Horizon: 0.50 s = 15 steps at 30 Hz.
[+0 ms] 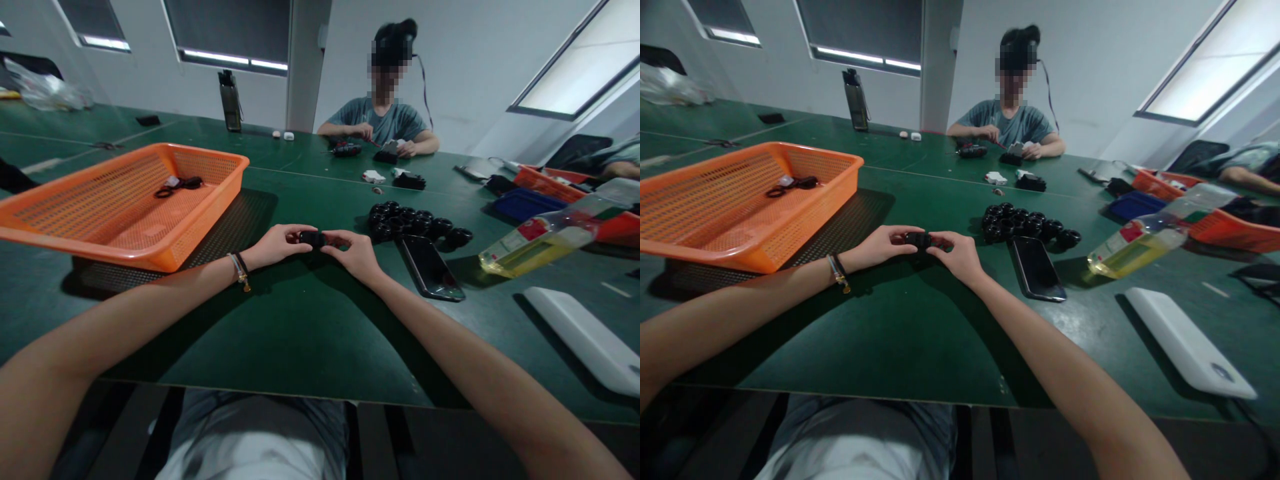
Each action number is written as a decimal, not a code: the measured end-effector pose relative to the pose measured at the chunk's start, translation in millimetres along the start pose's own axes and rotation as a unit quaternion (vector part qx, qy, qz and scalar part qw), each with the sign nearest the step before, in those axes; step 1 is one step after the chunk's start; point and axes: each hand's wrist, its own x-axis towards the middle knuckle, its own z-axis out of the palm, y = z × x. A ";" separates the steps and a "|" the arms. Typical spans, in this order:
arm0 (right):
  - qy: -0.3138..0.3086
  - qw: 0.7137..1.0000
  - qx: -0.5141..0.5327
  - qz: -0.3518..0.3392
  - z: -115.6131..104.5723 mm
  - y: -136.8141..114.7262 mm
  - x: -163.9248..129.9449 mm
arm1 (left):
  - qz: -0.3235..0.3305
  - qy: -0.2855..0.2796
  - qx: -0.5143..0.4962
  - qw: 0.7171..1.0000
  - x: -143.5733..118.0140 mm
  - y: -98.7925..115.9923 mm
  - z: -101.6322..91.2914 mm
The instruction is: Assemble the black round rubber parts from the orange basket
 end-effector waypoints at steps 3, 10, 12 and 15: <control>-0.003 1.000 -0.006 0.000 -0.6 -0.6 -0.1 | -0.002 0.000 -0.008 1.000 -0.1 0.4 0.0; -0.003 1.000 -0.022 -0.007 -1.4 -0.8 -0.2 | -0.004 -0.003 -0.012 1.000 -0.2 0.9 -0.2; -0.003 1.000 -0.027 -0.009 -0.8 -0.7 -0.2 | -0.003 -0.005 -0.010 1.000 -0.4 1.8 -0.4; -0.003 0.999 -0.035 -0.013 -0.4 -1.0 -0.4 | -0.003 -0.006 -0.007 1.000 -0.6 2.6 -0.8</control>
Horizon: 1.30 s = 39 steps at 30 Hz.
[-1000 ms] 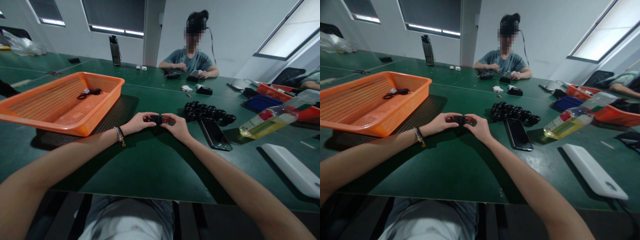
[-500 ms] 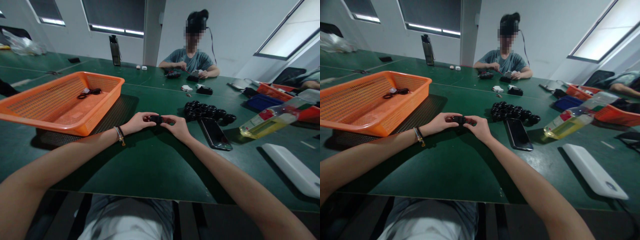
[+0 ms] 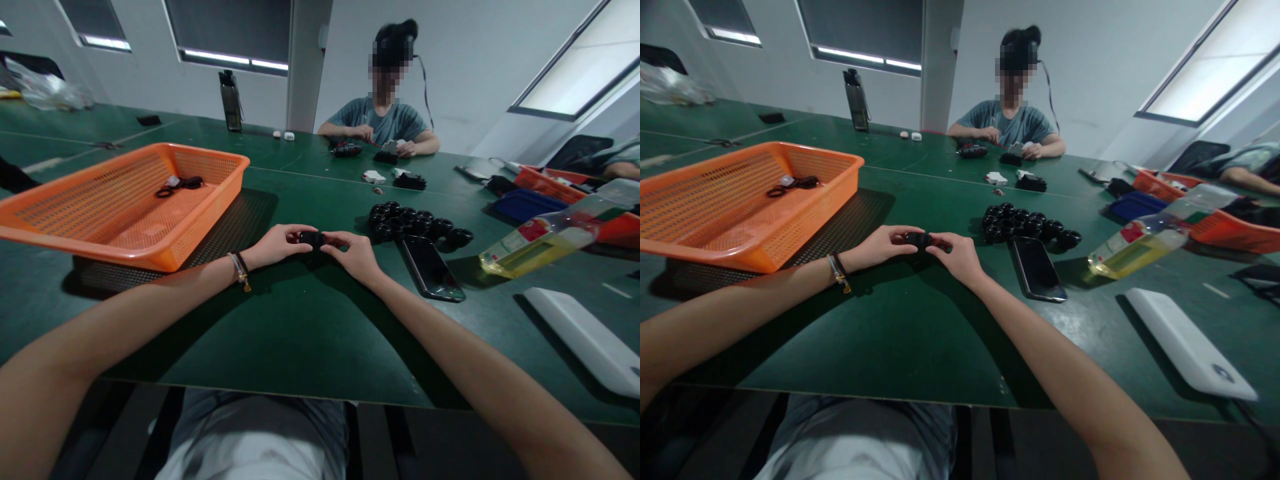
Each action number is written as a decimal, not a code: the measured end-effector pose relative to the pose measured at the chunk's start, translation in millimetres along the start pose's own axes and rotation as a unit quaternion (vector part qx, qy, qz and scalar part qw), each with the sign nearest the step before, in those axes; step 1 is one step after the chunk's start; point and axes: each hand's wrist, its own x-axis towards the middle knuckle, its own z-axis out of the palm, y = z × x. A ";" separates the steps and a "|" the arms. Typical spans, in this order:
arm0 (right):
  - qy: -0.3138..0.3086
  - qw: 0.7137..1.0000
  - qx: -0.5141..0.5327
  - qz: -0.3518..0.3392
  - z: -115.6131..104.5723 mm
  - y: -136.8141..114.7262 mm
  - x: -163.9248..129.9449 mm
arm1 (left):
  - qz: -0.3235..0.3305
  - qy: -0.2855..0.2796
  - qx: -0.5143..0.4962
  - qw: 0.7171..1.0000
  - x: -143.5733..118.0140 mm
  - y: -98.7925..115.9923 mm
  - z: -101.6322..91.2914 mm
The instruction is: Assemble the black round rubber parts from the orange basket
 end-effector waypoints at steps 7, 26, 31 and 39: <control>-0.018 1.000 -0.010 -0.020 -2.8 -2.3 -0.2 | -0.008 -0.004 -0.004 1.000 0.1 0.7 -0.8; -0.015 0.999 0.041 0.013 -0.9 1.5 0.8 | -0.016 -0.003 -0.002 1.000 0.1 1.5 0.3; -0.016 0.998 0.051 0.020 -0.1 0.7 0.8 | -0.018 -0.007 0.009 1.000 0.1 2.3 -0.2; -0.023 0.998 0.045 0.031 -0.1 -1.2 1.2 | -0.016 -0.017 -0.003 1.000 0.9 -1.2 -1.7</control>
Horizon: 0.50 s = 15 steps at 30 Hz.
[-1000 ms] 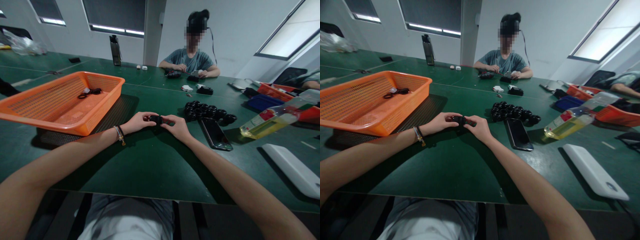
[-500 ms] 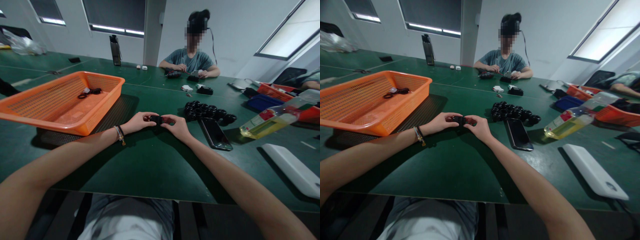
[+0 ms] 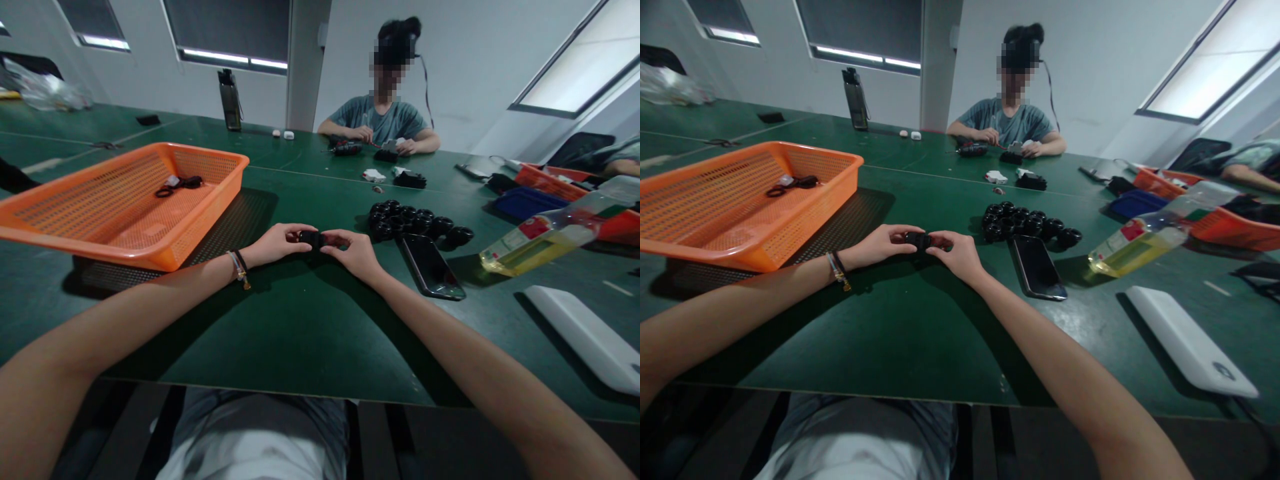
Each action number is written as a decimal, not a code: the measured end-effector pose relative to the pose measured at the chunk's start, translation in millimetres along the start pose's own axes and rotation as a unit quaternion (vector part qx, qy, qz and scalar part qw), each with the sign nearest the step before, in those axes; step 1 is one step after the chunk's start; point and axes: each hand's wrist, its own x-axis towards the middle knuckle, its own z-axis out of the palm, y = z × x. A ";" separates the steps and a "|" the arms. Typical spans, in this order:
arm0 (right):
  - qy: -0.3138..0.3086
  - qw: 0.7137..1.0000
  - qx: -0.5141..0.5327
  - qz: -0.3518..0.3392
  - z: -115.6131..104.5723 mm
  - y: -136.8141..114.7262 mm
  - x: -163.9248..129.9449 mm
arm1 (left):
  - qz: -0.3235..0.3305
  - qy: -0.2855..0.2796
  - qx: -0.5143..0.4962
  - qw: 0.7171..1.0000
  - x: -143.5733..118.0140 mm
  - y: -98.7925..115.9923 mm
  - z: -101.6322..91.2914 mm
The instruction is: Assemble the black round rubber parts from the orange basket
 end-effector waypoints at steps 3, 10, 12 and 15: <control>-0.003 1.000 0.001 0.006 0.2 0.1 0.1 | 0.000 0.000 0.001 1.000 0.2 -0.7 -0.2; -0.001 1.000 -0.003 0.005 -0.1 0.7 0.3 | 0.001 -0.001 -0.009 1.000 0.2 -1.2 -0.5; -0.002 1.000 -0.008 0.004 -0.1 0.8 0.3 | 0.003 0.000 -0.011 1.000 0.5 -1.5 -0.5; -0.001 1.000 -0.011 0.004 0.0 0.9 0.3 | 0.004 0.000 -0.012 1.000 0.8 -1.5 -0.3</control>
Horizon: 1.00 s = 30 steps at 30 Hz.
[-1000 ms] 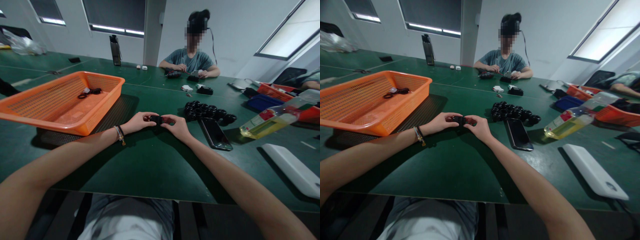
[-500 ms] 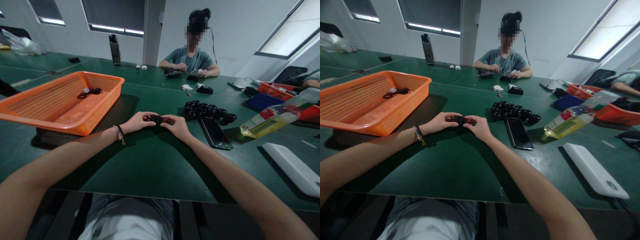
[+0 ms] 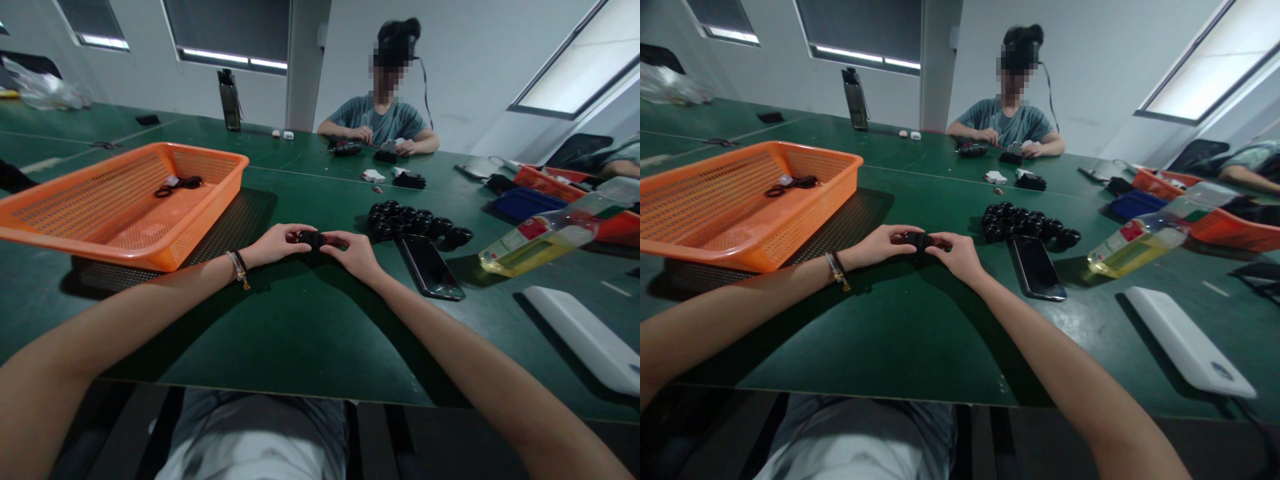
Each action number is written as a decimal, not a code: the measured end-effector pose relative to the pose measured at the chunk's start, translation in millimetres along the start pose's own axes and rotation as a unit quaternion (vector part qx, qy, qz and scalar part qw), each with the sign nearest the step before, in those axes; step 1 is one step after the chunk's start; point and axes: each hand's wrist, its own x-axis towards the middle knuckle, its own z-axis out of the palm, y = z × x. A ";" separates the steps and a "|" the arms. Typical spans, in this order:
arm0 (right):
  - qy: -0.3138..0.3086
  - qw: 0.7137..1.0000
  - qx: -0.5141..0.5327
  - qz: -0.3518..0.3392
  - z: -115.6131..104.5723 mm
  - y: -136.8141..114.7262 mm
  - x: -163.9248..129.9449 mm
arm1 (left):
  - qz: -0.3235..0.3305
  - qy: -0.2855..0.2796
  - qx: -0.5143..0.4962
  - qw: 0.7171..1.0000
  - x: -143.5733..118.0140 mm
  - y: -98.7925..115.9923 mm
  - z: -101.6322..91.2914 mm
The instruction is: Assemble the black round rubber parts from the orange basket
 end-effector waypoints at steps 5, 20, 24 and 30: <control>-0.002 1.000 -0.006 -0.005 -0.6 -0.5 -0.3 | 0.003 0.001 -0.001 1.000 0.0 -0.5 0.0; 0.002 0.996 -0.068 -0.064 -3.3 -3.1 -1.1 | 0.012 0.006 0.022 1.000 -0.2 0.9 0.4; 0.014 0.997 -0.051 -0.053 -1.5 -2.2 -1.0 | 0.013 0.005 0.027 1.000 0.1 0.7 0.1; 0.010 0.999 -0.025 -0.037 0.1 -2.1 -0.9 | 0.014 -0.001 0.022 1.000 0.1 -0.7 -0.6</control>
